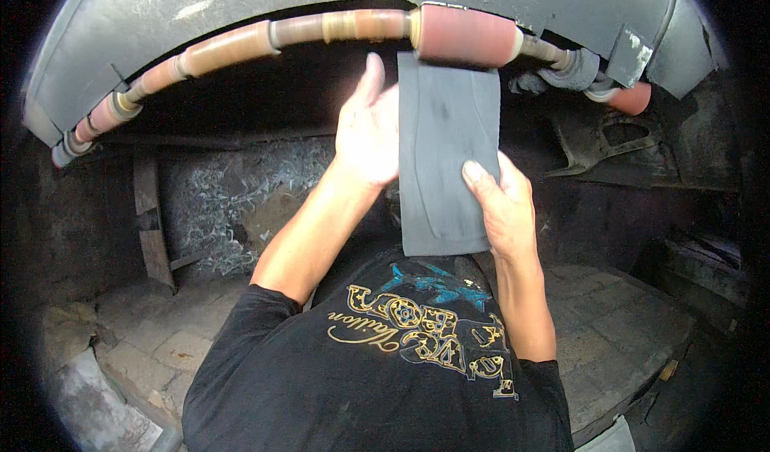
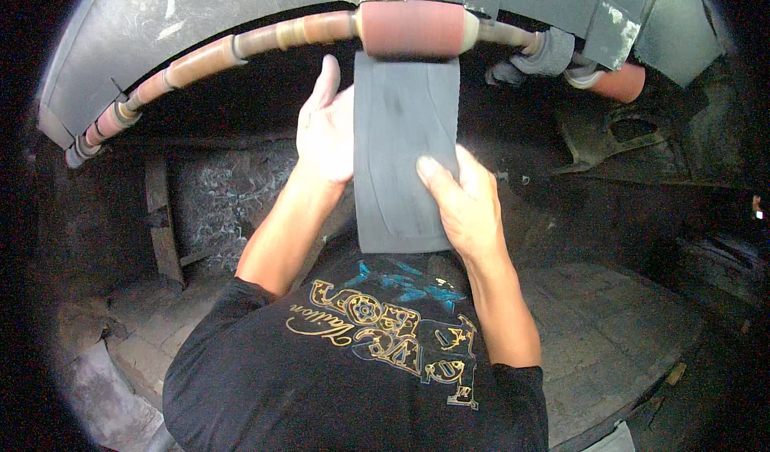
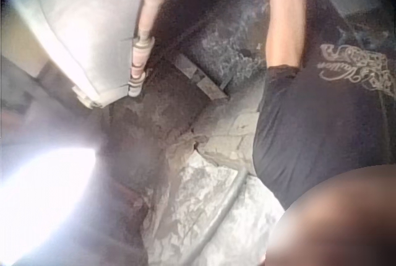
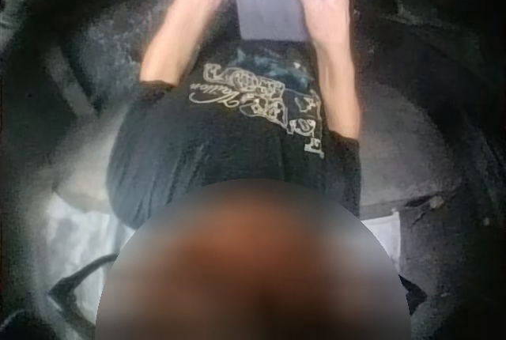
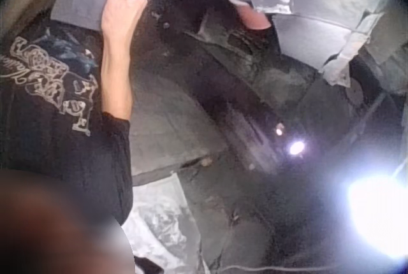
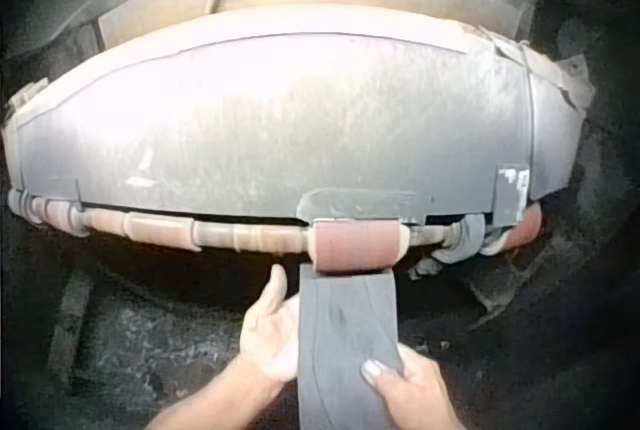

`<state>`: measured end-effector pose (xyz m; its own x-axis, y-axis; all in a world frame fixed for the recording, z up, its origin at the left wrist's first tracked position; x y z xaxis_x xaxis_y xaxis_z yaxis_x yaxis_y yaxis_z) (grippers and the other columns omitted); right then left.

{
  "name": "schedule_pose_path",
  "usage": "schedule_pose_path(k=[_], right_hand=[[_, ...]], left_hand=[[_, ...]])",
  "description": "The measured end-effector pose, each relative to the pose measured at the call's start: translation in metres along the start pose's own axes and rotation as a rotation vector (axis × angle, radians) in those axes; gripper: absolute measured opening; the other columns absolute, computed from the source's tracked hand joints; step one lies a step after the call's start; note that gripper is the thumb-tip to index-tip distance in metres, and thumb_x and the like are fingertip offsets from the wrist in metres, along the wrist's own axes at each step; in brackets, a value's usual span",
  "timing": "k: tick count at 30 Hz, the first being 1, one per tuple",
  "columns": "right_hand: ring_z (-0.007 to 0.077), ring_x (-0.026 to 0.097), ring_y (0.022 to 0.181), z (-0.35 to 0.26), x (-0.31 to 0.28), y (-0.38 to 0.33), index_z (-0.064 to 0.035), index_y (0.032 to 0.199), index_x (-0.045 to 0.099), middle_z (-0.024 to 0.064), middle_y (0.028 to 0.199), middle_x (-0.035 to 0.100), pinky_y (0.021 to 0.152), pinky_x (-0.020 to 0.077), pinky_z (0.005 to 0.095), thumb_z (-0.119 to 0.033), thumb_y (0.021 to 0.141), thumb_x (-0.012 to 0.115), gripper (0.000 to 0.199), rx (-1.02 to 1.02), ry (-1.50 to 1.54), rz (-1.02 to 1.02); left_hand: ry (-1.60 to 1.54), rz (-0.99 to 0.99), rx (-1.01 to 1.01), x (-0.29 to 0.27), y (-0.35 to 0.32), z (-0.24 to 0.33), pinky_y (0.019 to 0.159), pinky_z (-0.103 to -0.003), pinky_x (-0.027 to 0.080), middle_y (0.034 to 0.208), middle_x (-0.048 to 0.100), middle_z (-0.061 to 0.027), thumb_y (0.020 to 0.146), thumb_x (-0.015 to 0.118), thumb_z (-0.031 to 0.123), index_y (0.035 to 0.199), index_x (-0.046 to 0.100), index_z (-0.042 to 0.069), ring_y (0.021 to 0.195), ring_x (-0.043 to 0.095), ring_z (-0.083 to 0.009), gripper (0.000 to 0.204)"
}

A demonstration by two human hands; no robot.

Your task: The person uses a belt sander to smooth the edges of small rectangular blocks and a larger flat sheet of dark material. They repeatedly press the items against the moving belt, rotating them to sand different sides.

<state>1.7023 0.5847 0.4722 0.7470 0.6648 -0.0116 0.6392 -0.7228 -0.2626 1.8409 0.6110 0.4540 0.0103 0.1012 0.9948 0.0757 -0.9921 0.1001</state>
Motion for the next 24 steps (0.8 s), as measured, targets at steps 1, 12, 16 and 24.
schedule_pose_path(k=[1, 12, 16, 24], right_hand=[[0.0131, 0.063, 0.093, 0.000, 0.000, -0.006, 0.0041, 0.123, 0.060, 0.0081, 0.106, 0.069, 0.085, 0.0510, 0.0306, -0.026, 0.096, 0.064, 0.041, -0.022, -0.010, -0.038], [0.0399, 0.067, 0.083, -0.026, 0.000, -0.054, 0.0029, 0.125, 0.053, 0.0221, 0.100, 0.066, 0.074, 0.0554, 0.0447, -0.029, 0.078, 0.080, 0.063, -0.671, -1.100, 0.372], [0.0340, 0.063, 0.066, -0.047, 0.010, -0.067, 0.0001, 0.119, 0.060, 0.0135, 0.080, 0.063, 0.064, 0.0525, 0.0407, -0.009, 0.079, 0.078, 0.045, -0.867, -1.095, 0.287], [0.0292, 0.061, 0.069, -0.053, 0.013, -0.069, -0.0027, 0.109, 0.064, 0.0117, 0.080, 0.059, 0.063, 0.0510, 0.0397, -0.006, 0.081, 0.071, 0.029, -0.719, -0.956, 0.182]], left_hand=[[-0.030, -0.019, -0.010, 0.005, -0.006, -0.009, 0.111, -0.053, 0.037, 0.138, 0.054, -0.0232, 0.102, 0.035, 0.056, 0.140, 0.044, -0.005, 0.127, 0.053, -0.0374, 0.073], [0.555, 0.455, 0.270, -0.051, -0.038, -0.032, 0.098, -0.047, 0.051, 0.125, 0.061, -0.0150, 0.098, 0.062, 0.025, 0.135, 0.049, 0.003, 0.109, 0.064, -0.0283, 0.045], [0.372, 0.337, 0.149, -0.058, -0.031, -0.042, 0.101, -0.050, 0.049, 0.129, 0.060, -0.0164, 0.100, 0.056, 0.039, 0.138, 0.048, 0.004, 0.116, 0.062, -0.0309, 0.052], [0.216, 0.206, -0.028, -0.054, -0.031, -0.048, 0.103, -0.052, 0.047, 0.132, 0.060, -0.0187, 0.099, 0.055, 0.044, 0.139, 0.047, 0.002, 0.119, 0.060, -0.0333, 0.058]])
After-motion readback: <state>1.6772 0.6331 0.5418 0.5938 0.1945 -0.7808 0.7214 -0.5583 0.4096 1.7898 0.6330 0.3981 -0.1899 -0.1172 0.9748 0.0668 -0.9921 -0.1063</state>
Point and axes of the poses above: each hand's wrist, its own y-axis towards the middle knuckle, its own x-axis out of the palm, z = x × y, the point moved 10 cm from there along y, towards the middle knuckle
